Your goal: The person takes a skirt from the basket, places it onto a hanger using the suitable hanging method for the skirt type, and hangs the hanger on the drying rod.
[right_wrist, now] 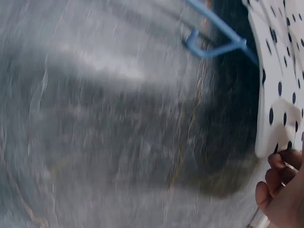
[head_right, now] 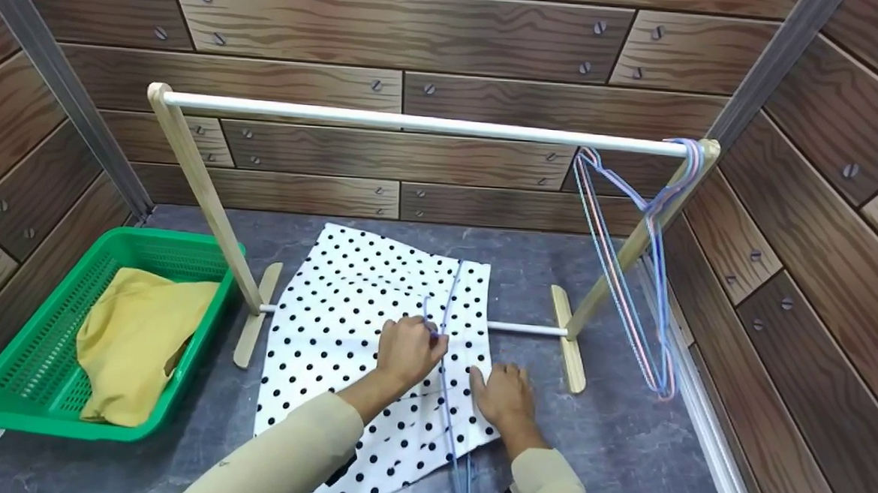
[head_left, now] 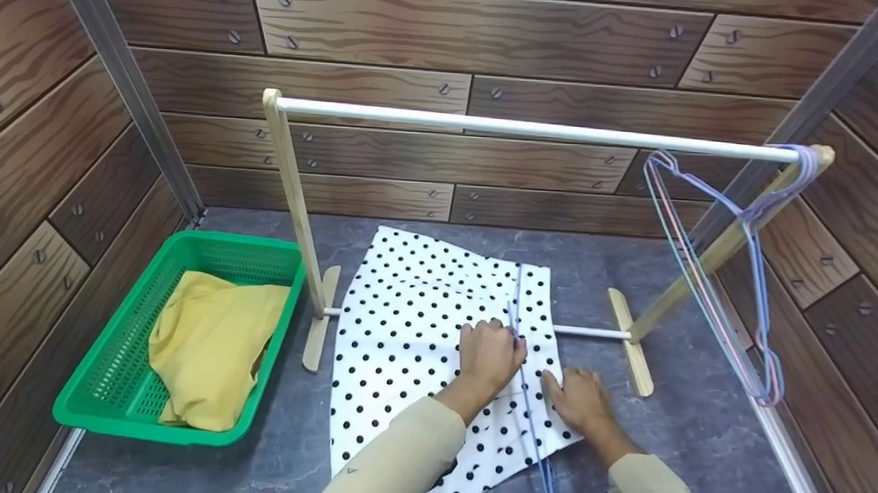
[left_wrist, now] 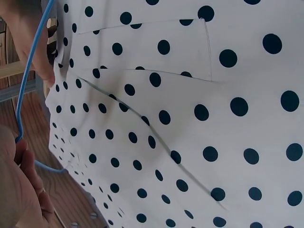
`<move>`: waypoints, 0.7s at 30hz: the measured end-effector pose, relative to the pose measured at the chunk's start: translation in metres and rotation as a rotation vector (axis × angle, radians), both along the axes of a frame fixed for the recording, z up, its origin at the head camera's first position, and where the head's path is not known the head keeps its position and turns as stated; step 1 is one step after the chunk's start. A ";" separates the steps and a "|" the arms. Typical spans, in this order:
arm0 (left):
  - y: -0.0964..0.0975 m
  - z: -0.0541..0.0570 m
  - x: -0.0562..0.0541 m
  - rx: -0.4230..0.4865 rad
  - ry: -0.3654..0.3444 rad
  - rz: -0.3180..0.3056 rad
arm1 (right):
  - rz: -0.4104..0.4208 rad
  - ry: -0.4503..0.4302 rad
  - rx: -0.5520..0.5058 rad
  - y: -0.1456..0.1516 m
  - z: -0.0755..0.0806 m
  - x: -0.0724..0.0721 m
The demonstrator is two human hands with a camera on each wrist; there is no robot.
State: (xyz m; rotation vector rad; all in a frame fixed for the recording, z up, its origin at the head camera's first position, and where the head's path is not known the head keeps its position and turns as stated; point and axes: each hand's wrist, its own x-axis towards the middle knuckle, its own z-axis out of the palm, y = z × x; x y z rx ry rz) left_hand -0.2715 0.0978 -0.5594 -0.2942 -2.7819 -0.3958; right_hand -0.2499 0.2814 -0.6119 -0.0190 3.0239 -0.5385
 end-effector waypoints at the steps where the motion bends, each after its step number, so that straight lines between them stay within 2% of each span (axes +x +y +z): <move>1: 0.001 0.001 0.000 -0.005 -0.009 -0.003 | 0.001 0.002 -0.014 0.000 0.000 0.000; 10: 0.006 0.008 0.000 -0.112 -0.061 -0.010 | -0.072 0.042 -0.219 -0.006 0.005 -0.005; 16: 0.007 0.006 -0.002 -0.076 -0.065 -0.020 | 0.009 0.212 -0.184 -0.011 0.005 -0.006; 21: 0.002 0.006 -0.003 -0.055 -0.015 -0.034 | 0.045 0.309 -0.175 -0.012 0.007 -0.006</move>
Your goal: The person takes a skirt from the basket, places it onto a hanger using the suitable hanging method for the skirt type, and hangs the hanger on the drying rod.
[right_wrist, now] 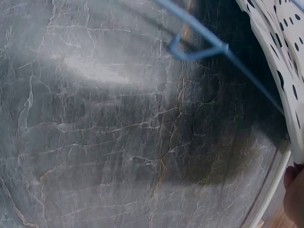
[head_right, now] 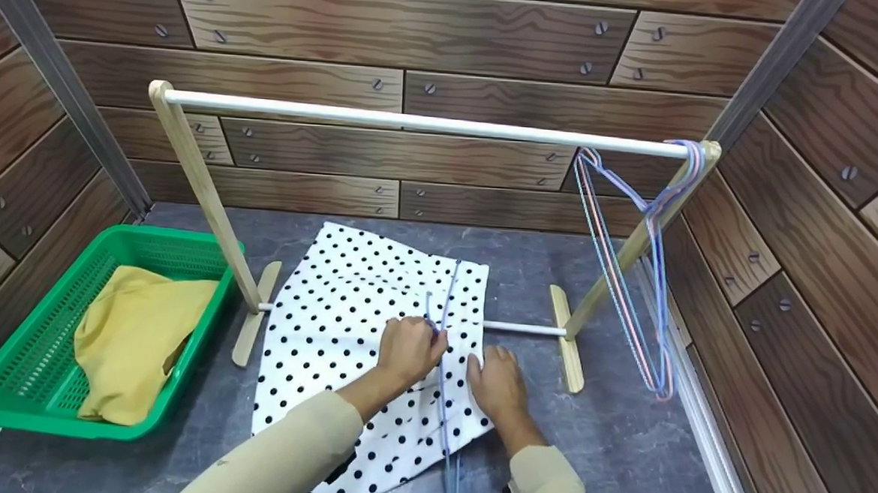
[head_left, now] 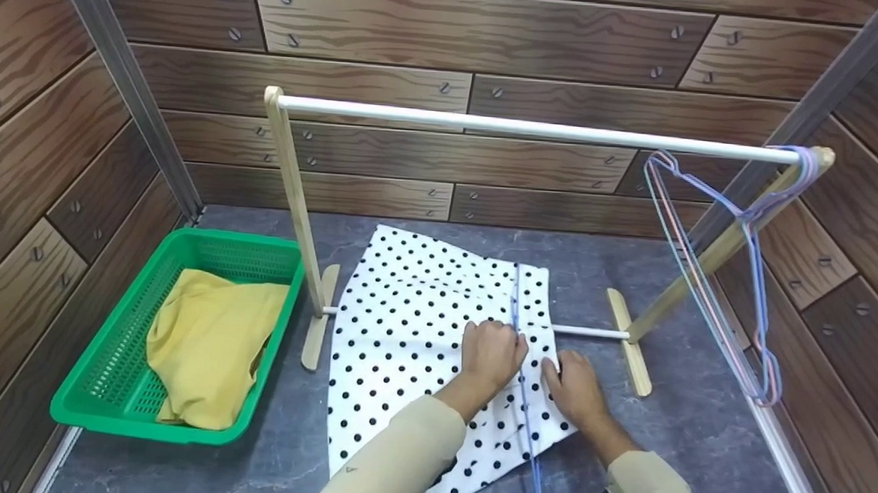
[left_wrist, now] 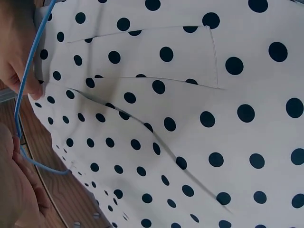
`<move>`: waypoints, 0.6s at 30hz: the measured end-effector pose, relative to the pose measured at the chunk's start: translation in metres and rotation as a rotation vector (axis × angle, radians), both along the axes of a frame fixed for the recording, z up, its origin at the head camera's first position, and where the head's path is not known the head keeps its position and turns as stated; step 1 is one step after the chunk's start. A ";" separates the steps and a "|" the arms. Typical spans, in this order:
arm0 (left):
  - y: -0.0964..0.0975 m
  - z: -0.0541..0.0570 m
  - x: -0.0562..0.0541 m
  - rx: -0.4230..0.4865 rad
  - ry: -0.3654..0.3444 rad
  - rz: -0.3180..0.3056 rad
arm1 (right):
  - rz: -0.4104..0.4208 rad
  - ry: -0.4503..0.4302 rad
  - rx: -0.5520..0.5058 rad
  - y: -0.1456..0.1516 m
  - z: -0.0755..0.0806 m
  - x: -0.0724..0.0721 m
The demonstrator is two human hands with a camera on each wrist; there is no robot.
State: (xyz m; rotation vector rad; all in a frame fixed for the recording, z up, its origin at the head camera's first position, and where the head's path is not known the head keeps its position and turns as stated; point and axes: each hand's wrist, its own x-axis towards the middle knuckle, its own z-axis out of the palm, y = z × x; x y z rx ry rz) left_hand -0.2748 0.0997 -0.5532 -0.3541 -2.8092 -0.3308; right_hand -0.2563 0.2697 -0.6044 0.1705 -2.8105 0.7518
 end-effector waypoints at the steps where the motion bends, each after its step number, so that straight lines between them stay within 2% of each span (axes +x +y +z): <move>1: -0.001 0.001 0.000 0.002 0.015 -0.004 | 0.003 0.010 0.000 0.000 0.000 0.000; 5: -0.008 0.006 -0.003 0.012 0.048 -0.022 | 0.005 0.026 0.005 0.002 0.002 0.000; 9: -0.014 0.011 -0.006 0.020 0.029 -0.039 | -0.003 0.034 0.000 0.003 0.003 0.001; 13: -0.020 0.011 -0.008 0.027 0.029 -0.039 | -0.007 0.043 -0.018 0.001 0.004 0.004; 16: -0.024 0.010 -0.009 0.047 0.042 -0.036 | 0.000 0.076 -0.035 0.000 0.004 0.006; 18: -0.027 0.009 -0.009 0.067 0.026 -0.036 | 0.007 0.102 -0.041 -0.001 0.004 0.007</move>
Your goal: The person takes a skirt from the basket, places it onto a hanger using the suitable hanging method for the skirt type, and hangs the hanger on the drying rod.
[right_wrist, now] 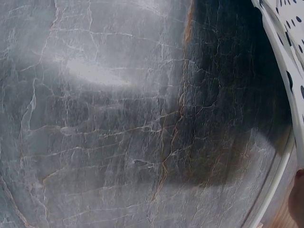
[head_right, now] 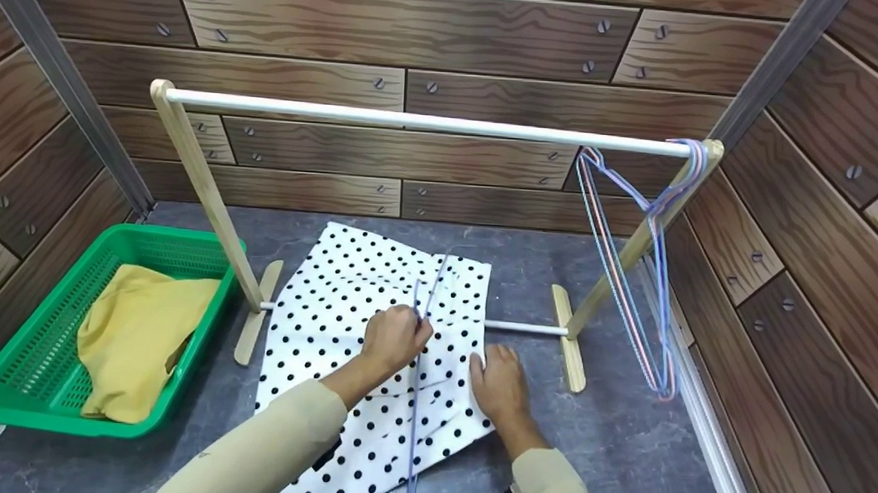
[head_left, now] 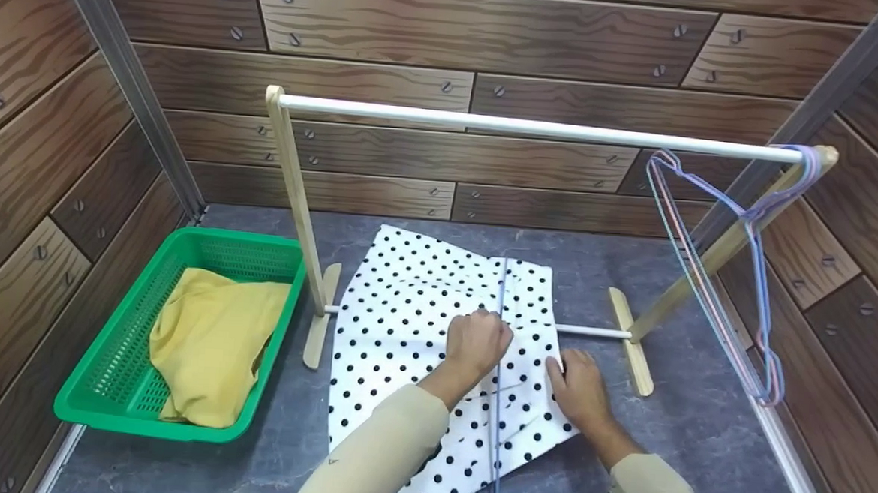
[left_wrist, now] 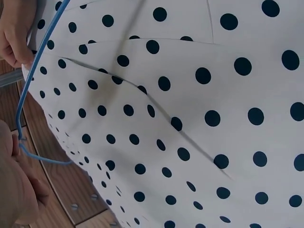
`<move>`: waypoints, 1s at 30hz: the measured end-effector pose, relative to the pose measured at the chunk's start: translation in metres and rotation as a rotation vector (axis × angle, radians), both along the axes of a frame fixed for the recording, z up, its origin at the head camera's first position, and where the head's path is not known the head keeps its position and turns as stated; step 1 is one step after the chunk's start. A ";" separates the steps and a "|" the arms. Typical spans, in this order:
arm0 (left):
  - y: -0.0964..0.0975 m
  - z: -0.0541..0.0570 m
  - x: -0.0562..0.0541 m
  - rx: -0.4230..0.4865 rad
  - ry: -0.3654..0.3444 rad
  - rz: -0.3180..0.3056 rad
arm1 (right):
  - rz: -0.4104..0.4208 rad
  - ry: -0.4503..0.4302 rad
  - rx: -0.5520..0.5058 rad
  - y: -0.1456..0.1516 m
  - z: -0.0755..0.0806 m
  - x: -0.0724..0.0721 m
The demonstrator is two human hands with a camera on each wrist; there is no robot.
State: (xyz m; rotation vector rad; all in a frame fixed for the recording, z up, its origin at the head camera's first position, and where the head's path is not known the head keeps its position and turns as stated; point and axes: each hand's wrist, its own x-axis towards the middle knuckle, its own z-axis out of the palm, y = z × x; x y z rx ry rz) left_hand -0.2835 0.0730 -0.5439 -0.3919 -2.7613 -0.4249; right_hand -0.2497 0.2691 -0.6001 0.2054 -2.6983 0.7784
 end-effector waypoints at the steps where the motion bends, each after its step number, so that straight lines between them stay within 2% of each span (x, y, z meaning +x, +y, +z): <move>1: -0.001 0.000 0.000 0.010 -0.008 0.000 | 0.003 0.014 -0.003 0.000 0.000 0.000; 5: -0.007 0.001 -0.001 0.039 -0.049 0.004 | 0.003 0.048 0.025 0.001 -0.002 0.001; 7: -0.009 0.002 -0.001 0.050 -0.047 0.007 | -0.009 0.051 0.057 0.001 -0.003 0.000; 13: -0.018 0.002 -0.004 0.038 -0.034 0.008 | -0.051 0.008 0.145 0.001 -0.005 0.001; 22: -0.029 0.001 -0.006 0.050 -0.047 0.014 | -0.043 0.069 0.171 0.006 -0.007 0.003; 30: -0.039 0.002 -0.010 0.055 -0.031 0.023 | -0.051 0.047 0.168 0.010 -0.009 0.005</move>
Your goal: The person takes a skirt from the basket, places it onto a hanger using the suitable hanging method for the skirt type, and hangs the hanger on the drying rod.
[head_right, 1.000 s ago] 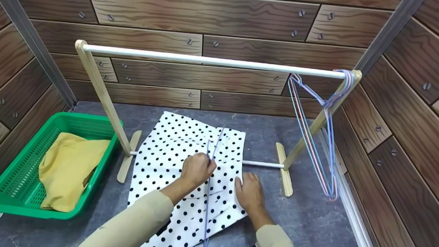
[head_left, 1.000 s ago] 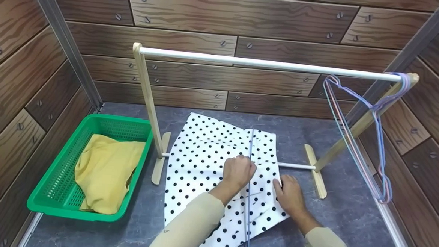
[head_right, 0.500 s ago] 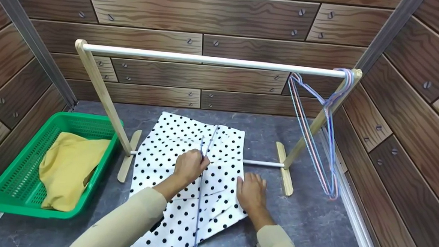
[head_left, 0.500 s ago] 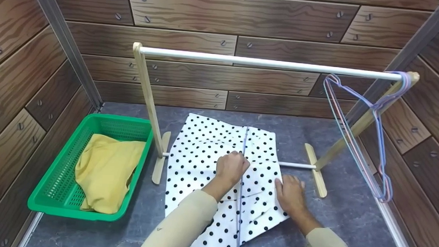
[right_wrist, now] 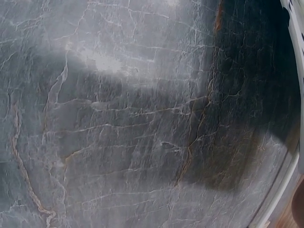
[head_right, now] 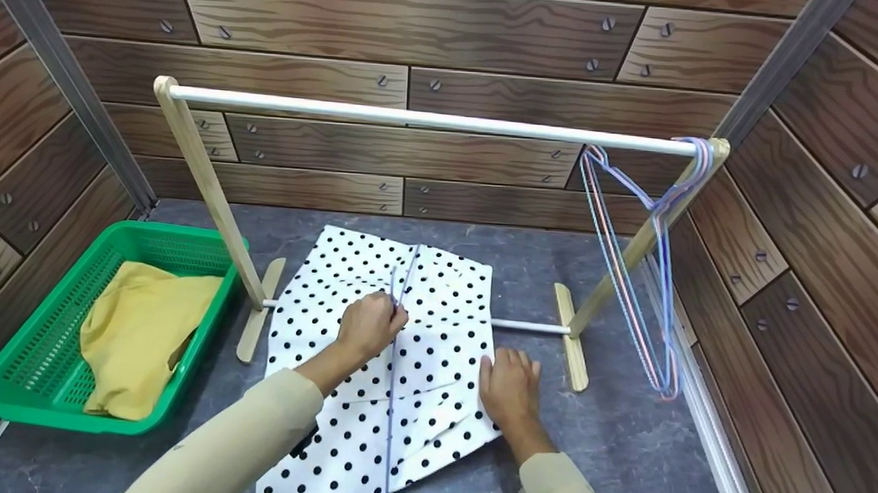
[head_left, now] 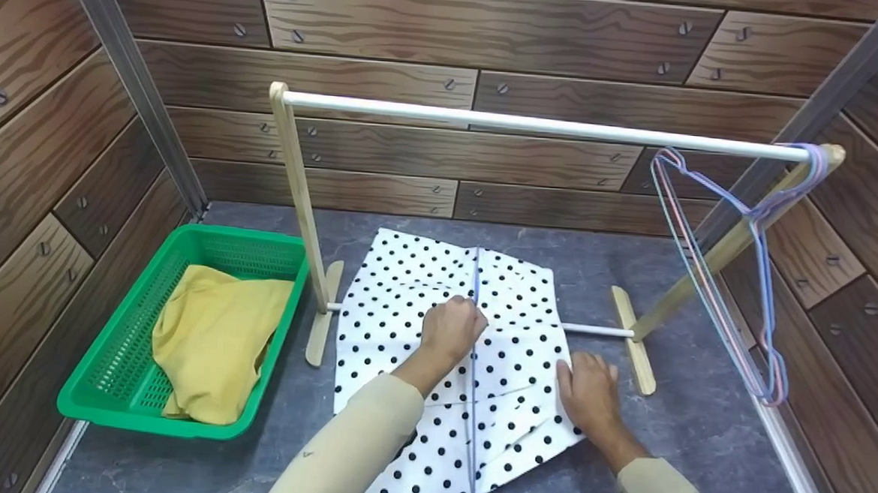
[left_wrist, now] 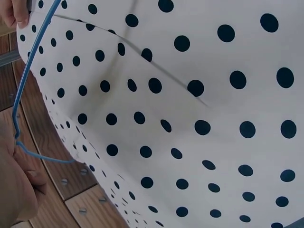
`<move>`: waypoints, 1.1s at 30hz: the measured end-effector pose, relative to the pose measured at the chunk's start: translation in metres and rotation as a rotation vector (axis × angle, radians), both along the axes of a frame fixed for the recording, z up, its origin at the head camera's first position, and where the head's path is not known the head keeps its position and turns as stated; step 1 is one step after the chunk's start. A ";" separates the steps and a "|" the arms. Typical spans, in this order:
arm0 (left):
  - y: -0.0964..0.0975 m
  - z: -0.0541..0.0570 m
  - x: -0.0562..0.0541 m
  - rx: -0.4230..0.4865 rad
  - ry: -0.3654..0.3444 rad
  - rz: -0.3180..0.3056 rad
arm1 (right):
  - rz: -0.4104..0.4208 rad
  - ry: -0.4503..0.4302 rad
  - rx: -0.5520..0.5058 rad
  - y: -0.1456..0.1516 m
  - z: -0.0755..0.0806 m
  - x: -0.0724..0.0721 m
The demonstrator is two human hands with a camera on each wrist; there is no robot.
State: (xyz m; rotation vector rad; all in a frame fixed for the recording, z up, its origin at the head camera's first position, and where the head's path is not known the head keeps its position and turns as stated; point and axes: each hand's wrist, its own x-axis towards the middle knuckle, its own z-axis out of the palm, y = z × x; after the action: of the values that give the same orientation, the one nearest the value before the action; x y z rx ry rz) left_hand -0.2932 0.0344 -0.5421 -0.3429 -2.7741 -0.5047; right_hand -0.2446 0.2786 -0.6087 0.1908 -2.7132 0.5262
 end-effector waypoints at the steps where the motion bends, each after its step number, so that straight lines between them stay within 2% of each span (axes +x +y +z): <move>1: -0.001 0.000 -0.001 0.010 -0.015 -0.009 | -0.002 -0.008 -0.002 0.000 0.000 0.000; 6: -0.007 0.007 -0.004 0.018 -0.128 -0.046 | -0.014 -0.026 -0.003 0.001 -0.002 0.000; 9: -0.010 0.009 -0.006 0.003 -0.149 -0.033 | -0.020 -0.010 -0.002 0.001 -0.004 0.002; 17: -0.016 0.007 -0.007 0.026 -0.152 0.005 | -0.028 -0.031 0.018 0.003 -0.006 0.006; 25: -0.017 0.004 -0.008 0.038 -0.145 -0.008 | -0.044 -0.080 0.028 0.000 -0.007 0.007; 33: -0.012 0.000 -0.005 0.032 -0.105 0.033 | -0.119 -0.212 0.038 -0.010 -0.006 0.009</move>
State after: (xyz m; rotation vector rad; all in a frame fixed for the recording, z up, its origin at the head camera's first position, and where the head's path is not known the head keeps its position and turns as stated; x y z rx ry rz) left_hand -0.2983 0.0223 -0.5425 -0.2702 -2.8645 -0.5736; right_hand -0.2358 0.2689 -0.6145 -0.0180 -2.9190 0.4846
